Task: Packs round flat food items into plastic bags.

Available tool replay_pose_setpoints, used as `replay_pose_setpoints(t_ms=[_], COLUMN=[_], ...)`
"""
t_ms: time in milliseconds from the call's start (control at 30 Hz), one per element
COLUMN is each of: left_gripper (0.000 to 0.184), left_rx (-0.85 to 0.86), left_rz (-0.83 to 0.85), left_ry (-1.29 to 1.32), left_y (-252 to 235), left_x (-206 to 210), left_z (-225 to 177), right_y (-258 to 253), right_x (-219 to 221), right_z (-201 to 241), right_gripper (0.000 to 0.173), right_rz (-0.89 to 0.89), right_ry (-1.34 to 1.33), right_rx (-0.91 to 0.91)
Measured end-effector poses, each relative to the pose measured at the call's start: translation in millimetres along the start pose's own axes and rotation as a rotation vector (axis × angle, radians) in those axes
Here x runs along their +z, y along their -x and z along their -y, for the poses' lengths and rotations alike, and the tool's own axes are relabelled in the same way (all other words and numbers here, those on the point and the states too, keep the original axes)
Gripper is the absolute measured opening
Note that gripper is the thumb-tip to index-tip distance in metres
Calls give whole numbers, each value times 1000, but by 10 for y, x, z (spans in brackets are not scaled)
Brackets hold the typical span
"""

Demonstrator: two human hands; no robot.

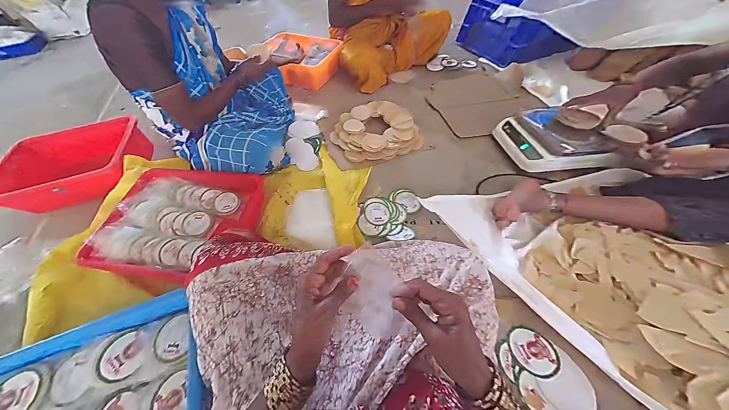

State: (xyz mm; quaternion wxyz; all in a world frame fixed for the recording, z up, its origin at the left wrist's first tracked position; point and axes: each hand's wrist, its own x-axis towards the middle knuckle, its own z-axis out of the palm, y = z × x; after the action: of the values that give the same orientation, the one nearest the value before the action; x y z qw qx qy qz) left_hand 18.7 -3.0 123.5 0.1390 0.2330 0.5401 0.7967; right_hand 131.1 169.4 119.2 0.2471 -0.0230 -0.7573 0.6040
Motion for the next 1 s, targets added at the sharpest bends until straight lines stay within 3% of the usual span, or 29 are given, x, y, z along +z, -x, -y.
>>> replay_pose_setpoints(t_ms=[100, 200, 267, 367, 500, 567, 667, 800, 1000], left_gripper=[43, 39, 32, 10, 28, 33, 21, 16, 22], left_rx=[43, 76, 62, 44, 145, 181, 220, 263, 299], left_rz=[129, 324, 316, 212, 223, 208, 178, 262, 328], left_ry=[-154, -342, -292, -172, -222, -276, -303, -415, -581], left_y=[-12, 8, 33, 38, 64, 77, 84, 71, 9], left_x=[-14, 3, 40, 61, 117, 145, 128, 78, -45], left_z=[-5, -16, -19, -22, 48, 74, 102, 76, 32], right_y=[-14, -57, -84, -92, -68, -67, -93, -101, -60], right_x=[-27, 32, 65, 80, 161, 174, 132, 62, 23], right_z=[39, 94, 108, 83, 52, 51, 70, 75, 35], right_gripper=[41, 25, 10, 16, 41, 36, 13, 26, 17], right_rz=[117, 84, 29, 1, 21, 0, -23, 53, 74], right_ry=[-50, -42, -30, 6, 77, 29, -34, 40, 250], right_rx=[48, 24, -1, -22, -68, -60, -61, -129, -107])
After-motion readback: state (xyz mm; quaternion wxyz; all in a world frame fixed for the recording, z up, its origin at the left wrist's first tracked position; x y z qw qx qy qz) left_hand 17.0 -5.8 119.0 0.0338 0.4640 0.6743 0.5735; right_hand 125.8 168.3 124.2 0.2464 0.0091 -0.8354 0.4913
